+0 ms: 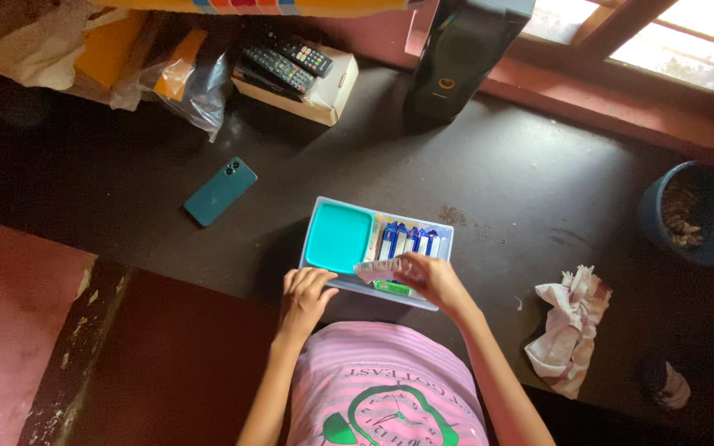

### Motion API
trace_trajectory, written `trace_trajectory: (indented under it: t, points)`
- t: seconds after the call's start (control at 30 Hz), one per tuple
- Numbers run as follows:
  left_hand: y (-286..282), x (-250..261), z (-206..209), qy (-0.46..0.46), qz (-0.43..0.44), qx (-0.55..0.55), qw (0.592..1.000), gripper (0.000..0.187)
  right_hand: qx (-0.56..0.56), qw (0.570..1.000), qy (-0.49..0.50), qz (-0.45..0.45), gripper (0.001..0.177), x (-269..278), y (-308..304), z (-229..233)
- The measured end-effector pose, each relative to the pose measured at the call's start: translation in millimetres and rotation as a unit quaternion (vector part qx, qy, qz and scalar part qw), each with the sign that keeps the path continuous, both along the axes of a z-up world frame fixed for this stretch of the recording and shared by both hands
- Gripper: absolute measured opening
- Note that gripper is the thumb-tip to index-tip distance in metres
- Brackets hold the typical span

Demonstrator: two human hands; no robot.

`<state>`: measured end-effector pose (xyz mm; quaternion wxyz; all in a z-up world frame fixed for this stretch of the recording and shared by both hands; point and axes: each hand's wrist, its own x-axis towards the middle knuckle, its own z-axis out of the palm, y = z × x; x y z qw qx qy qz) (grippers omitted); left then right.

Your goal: The person organizes small packaged items, including blue and green wrappers, into a clear plastic container with a teal lid. They place items one by one into the container, then wipe the surrounding table surface with a cloth.

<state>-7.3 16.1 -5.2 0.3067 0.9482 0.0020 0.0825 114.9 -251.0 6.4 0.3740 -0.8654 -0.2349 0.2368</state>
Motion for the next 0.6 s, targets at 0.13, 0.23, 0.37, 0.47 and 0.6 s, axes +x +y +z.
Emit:
trace_trajectory:
  t: [0.13, 0.23, 0.37, 0.47, 0.6]
  points:
    - [10.2, 2.3, -7.4, -0.022, 0.039, 0.017, 0.999, 0.019, 0.104, 0.994, -0.025, 0.033, 0.028, -21.6, 3.5, -27.3]
    - [14.9, 1.6, -11.9, 0.017, 0.037, 0.026, 0.999, 0.037, 0.083, 0.996, -0.027, 0.036, 0.027, -28.8, 8.4, -41.0]
    - [12.2, 2.6, -13.1, 0.035, 0.012, -0.014, 0.999, 0.044, 0.095, 0.993, 0.022, 0.071, 0.027, -36.5, 20.8, -46.7]
    - [10.1, 1.4, -13.7, 0.03, 0.001, -0.035, 0.999, 0.049, 0.065, 0.994, 0.011, 0.091, 0.028, -38.9, 30.3, -52.0]
    - [6.7, 2.4, -14.3, 0.035, 0.0, -0.022, 0.999, 0.049, 0.078, 0.986, -0.1, 0.106, 0.028, -25.5, 40.9, -76.4]
